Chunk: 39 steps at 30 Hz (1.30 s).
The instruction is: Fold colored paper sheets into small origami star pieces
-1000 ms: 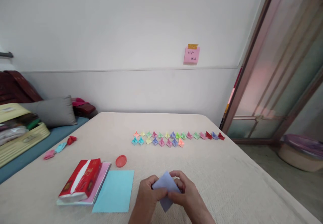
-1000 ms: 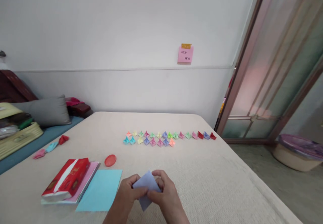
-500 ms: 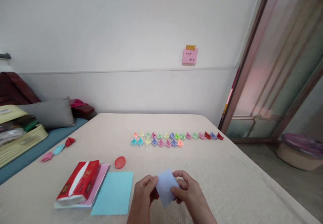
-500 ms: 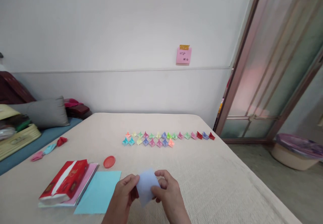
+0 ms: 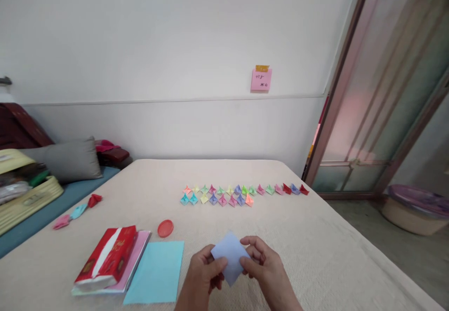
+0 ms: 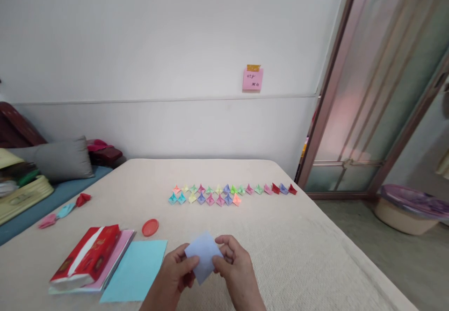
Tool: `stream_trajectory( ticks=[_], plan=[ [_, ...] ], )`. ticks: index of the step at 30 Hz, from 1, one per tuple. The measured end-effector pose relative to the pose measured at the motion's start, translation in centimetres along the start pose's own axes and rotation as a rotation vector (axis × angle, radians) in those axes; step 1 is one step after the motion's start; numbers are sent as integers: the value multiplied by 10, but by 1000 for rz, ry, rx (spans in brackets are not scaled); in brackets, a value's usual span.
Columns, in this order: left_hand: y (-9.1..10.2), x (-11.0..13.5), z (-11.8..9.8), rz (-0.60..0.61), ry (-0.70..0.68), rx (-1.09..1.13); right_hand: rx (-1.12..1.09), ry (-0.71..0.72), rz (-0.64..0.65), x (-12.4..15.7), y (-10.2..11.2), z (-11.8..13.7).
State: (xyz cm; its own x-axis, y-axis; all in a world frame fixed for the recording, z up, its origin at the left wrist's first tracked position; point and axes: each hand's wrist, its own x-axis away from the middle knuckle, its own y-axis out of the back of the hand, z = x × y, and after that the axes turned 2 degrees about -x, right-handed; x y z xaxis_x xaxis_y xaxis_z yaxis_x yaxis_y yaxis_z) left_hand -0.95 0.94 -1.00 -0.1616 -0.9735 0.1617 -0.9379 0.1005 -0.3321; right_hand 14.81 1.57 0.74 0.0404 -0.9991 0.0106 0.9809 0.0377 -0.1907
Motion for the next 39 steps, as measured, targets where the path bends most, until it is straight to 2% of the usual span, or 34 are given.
stream_trajectory(
  ticks=[8,14,22,29,33,39],
  plan=[
    [8,0,-8,-58,-198,-94,-74,46,87,3,2,5],
    [4,7,-11,-11,-270,-183,-108,33,101,4,1,5],
    [7,11,-20,17,-434,-416,-137,75,82,5,-1,-3],
    [8,12,-21,60,-443,-349,-96,138,66,7,-3,-6],
    [7,12,-22,42,-426,-319,-43,209,77,10,-6,-4],
    [8,11,-18,16,-431,-335,-3,228,74,10,-2,-13]
  ],
)
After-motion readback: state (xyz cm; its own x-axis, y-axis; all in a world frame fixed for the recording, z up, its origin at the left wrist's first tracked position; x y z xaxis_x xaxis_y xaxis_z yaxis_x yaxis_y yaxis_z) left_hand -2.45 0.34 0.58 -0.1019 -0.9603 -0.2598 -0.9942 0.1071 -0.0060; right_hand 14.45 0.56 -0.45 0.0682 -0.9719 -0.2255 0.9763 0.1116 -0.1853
